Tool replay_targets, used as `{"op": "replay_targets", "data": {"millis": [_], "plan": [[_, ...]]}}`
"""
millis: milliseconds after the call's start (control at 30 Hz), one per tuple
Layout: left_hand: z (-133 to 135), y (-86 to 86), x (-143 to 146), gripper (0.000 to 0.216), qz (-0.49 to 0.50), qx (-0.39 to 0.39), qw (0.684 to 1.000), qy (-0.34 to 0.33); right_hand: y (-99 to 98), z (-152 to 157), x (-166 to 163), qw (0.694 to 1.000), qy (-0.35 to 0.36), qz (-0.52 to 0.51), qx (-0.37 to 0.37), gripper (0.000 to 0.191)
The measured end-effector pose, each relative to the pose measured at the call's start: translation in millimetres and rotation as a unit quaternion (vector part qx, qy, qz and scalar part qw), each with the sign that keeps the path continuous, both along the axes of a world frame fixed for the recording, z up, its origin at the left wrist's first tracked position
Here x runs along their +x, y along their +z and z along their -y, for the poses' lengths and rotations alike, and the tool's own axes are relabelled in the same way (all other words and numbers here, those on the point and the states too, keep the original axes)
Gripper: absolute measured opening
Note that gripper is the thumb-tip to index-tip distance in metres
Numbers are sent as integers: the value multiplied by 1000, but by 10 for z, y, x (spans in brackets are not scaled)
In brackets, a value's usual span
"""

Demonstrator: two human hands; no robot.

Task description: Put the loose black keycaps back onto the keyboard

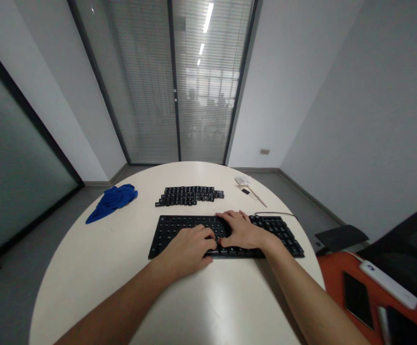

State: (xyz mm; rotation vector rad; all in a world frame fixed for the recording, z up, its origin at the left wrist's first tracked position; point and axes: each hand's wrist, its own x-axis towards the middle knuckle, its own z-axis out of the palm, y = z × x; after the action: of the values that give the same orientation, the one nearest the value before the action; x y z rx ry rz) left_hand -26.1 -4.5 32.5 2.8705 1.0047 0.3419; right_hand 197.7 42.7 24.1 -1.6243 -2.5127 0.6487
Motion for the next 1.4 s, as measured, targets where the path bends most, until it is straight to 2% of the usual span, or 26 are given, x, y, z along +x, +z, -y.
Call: {"op": "replay_targets", "data": {"millis": [200,433,567,733,833,900,1133,1400], "plan": [[-19,-1,-33,17,9,-11,1000,-7,-49,-18,34,1000,9,-11,9,96],[-120,-60,-107,19,65,-27,997,-36,38,36,29,1000,18,-7,10,88],[-198,-89,-126,17,62,10,998,9,54,44,46,999,31,-3,16,87],[-361,-98,-216,17,80,69,986,126,60,22,95,999,44,-11,21,87],[-501,-105,-282,18,50,88,976,194,74,19,108,998,49,-17,21,86],[-605,-108,-312,17,23,103,971,217,87,24,105,999,48,-14,20,85],[-917,-65,-262,15,-59,143,965,213,94,33,96,999,48,-12,19,86],[-1062,-67,-111,14,-93,146,966,193,107,47,92,999,44,-13,18,87]]}}
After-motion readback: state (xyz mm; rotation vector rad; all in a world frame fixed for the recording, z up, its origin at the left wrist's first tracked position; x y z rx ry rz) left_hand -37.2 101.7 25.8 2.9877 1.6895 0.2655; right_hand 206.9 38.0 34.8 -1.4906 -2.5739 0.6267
